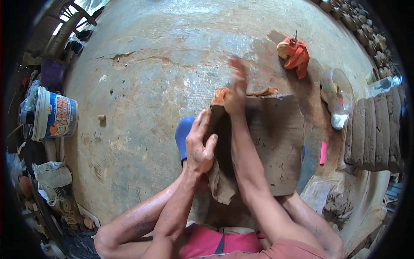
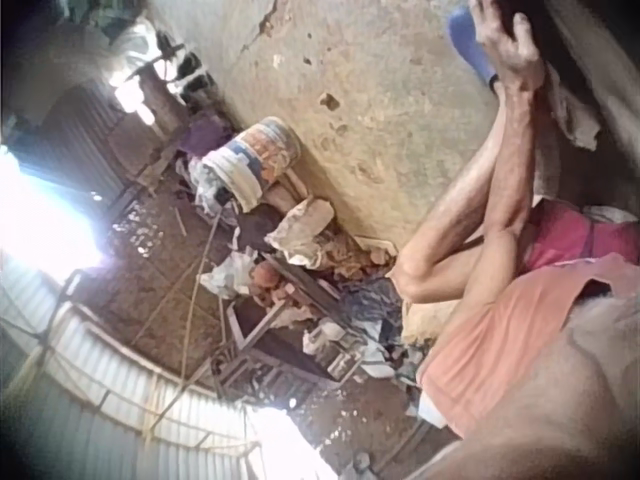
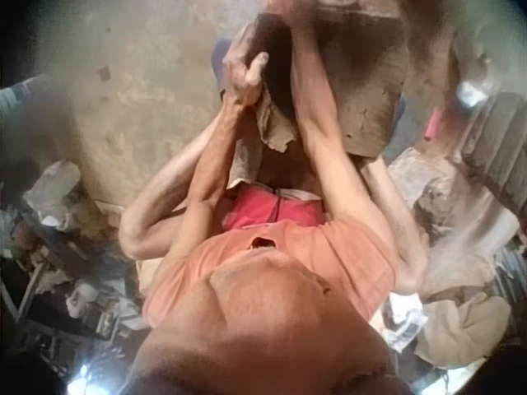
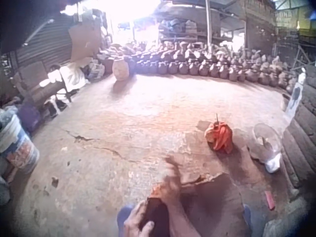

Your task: The person separates two halves of a mold to reveal a clay pot, then uses a small red tool to scrape and smooth a large piece of clay, and finally presses the clay into the interior of a different mold by hand.

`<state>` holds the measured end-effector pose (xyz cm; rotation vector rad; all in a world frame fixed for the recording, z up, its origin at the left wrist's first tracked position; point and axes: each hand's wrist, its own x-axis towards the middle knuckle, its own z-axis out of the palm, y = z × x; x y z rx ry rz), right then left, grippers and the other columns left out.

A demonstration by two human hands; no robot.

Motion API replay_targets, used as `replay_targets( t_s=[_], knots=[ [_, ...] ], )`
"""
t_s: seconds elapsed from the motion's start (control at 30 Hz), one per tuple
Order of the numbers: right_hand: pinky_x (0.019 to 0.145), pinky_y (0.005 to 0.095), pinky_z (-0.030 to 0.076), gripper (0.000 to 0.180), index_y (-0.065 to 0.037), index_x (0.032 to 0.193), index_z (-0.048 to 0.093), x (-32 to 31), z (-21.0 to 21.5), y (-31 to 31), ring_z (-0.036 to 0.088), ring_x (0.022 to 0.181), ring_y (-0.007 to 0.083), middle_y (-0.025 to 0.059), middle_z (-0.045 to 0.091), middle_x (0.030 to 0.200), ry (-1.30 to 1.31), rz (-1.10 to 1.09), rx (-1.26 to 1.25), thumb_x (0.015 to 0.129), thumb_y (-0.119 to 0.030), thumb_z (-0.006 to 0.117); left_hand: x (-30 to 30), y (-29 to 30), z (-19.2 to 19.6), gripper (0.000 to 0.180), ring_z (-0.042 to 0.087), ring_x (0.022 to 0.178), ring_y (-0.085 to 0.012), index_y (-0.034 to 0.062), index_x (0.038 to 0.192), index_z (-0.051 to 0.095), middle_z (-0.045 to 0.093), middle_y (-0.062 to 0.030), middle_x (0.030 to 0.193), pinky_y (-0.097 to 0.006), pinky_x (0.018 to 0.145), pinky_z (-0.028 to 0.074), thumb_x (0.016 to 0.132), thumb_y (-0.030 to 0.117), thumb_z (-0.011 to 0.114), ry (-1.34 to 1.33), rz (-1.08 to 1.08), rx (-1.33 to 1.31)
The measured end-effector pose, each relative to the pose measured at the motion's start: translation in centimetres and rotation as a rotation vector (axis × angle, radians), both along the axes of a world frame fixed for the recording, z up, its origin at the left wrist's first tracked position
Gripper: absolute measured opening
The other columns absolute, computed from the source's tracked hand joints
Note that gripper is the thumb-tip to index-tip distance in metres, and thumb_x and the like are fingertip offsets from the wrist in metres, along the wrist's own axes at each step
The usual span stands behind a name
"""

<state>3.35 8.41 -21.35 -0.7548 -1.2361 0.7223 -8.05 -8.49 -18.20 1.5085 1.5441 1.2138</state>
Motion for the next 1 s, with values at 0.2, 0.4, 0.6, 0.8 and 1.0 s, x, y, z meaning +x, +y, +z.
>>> replay_targets(
  t_s=[0.2, 0.4, 0.6, 0.8, 1.0],
  knots=[
    [0.113, 0.0431, 0.038, 0.069, -0.003, 0.143, 0.055, 1.3, 1.0, 0.3, 0.054, 0.131, 0.0283, 0.0141, 0.059, 0.14, 0.07, -0.049, 0.068, 0.109, -0.061, 0.038, 0.0, -0.6, -0.2, 0.071, 0.044, 0.147, -0.0397, -0.0069, 0.149, 0.05, 0.05, -0.0276, 0.154, -0.041, 0.124, 0.031, 0.081, 0.01, 0.06, 0.026, 0.002, 0.024],
    [0.115, 0.0438, 0.035, 0.065, -0.003, 0.148, 0.049, -0.3, 2.4, -1.2, 0.051, 0.133, 0.0244, 0.0132, 0.056, 0.141, 0.076, -0.026, -0.009, 0.112, -0.054, 0.029, -1.2, -0.2, -0.9, 0.069, 0.047, 0.145, -0.0387, -0.0057, 0.147, 0.053, 0.052, -0.0266, 0.152, -0.042, 0.123, 0.033, 0.08, 0.009, 0.059, 0.009, 0.023, 0.031],
    [0.128, 0.0505, 0.007, 0.08, -0.003, 0.166, 0.019, -0.1, -5.0, -9.0, 0.009, 0.161, 0.0376, 0.0231, 0.014, 0.173, -0.574, -0.282, -0.004, 0.109, -0.06, 0.027, 0.3, 1.3, -1.8, 0.067, 0.049, 0.144, -0.0348, -0.0043, 0.147, 0.054, 0.053, -0.0229, 0.153, -0.039, 0.122, 0.034, 0.081, 0.007, 0.054, -0.155, -0.051, 0.056],
    [0.127, 0.054, 0.0, 0.085, -0.01, 0.169, 0.008, 0.5, -3.7, -14.8, -0.004, 0.162, 0.0381, 0.0202, -0.003, 0.175, -0.368, -0.012, -0.129, 0.107, -0.065, 0.026, -0.6, 1.8, -2.3, 0.067, 0.048, 0.144, -0.032, -0.003, 0.148, 0.055, 0.053, -0.0209, 0.154, -0.038, 0.122, 0.034, 0.081, 0.006, 0.053, -0.183, -0.094, 0.06],
    [0.126, 0.0583, -0.006, 0.089, -0.011, 0.169, 0.007, 1.2, -3.1, -18.1, -0.007, 0.162, 0.0344, 0.0178, -0.004, 0.176, -0.318, 0.177, -0.178, 0.105, -0.071, 0.023, -0.7, 2.1, -2.1, 0.07, 0.042, 0.149, -0.0271, -0.0046, 0.151, 0.05, 0.05, -0.0196, 0.157, -0.035, 0.125, 0.027, 0.082, 0.007, 0.052, -0.166, -0.136, 0.026]
  ],
)
